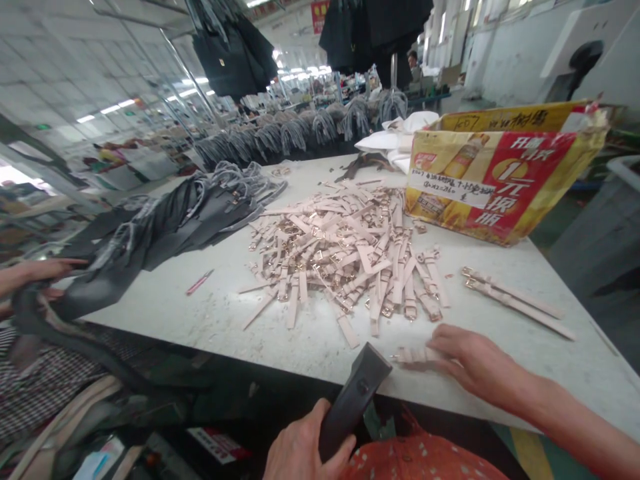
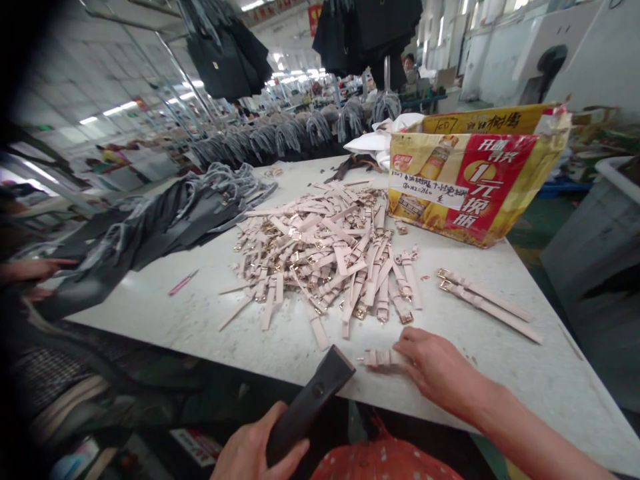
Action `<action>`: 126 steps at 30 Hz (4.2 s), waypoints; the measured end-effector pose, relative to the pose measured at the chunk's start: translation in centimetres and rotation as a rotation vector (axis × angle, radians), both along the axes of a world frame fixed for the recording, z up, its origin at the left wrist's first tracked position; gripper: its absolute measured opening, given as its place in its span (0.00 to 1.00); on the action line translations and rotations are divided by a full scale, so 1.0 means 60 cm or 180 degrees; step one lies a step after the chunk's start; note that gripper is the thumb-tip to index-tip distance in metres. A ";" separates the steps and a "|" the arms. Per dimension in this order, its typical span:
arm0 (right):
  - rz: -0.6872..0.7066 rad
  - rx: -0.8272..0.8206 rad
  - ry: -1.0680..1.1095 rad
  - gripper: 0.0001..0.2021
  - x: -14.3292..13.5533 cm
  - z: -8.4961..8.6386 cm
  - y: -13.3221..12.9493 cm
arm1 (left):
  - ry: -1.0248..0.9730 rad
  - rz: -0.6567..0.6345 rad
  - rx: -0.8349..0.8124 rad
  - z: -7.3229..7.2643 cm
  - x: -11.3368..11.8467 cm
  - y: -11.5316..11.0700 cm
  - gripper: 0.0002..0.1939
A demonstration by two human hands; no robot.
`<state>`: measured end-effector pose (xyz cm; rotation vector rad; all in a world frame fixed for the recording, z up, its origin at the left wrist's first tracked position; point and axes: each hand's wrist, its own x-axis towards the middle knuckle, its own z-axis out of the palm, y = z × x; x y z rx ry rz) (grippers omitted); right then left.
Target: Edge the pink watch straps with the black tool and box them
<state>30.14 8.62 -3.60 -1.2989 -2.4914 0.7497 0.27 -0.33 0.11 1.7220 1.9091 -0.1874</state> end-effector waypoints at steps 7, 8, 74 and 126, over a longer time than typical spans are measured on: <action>-0.0684 0.0241 0.0309 0.13 0.006 -0.070 -0.066 | -0.0174 -0.0202 0.0013 -0.003 0.014 0.016 0.09; -0.0716 0.0279 0.0387 0.15 0.001 -0.069 -0.066 | -0.0189 -0.0231 0.0009 -0.002 0.017 0.020 0.08; -0.0941 0.0012 0.0724 0.05 -0.032 -0.060 -0.037 | 0.0243 -0.0944 0.0177 0.015 0.033 0.058 0.09; -0.0661 0.0424 0.0411 0.07 -0.019 -0.075 -0.059 | 0.0405 -0.1012 0.0181 0.035 0.028 0.085 0.09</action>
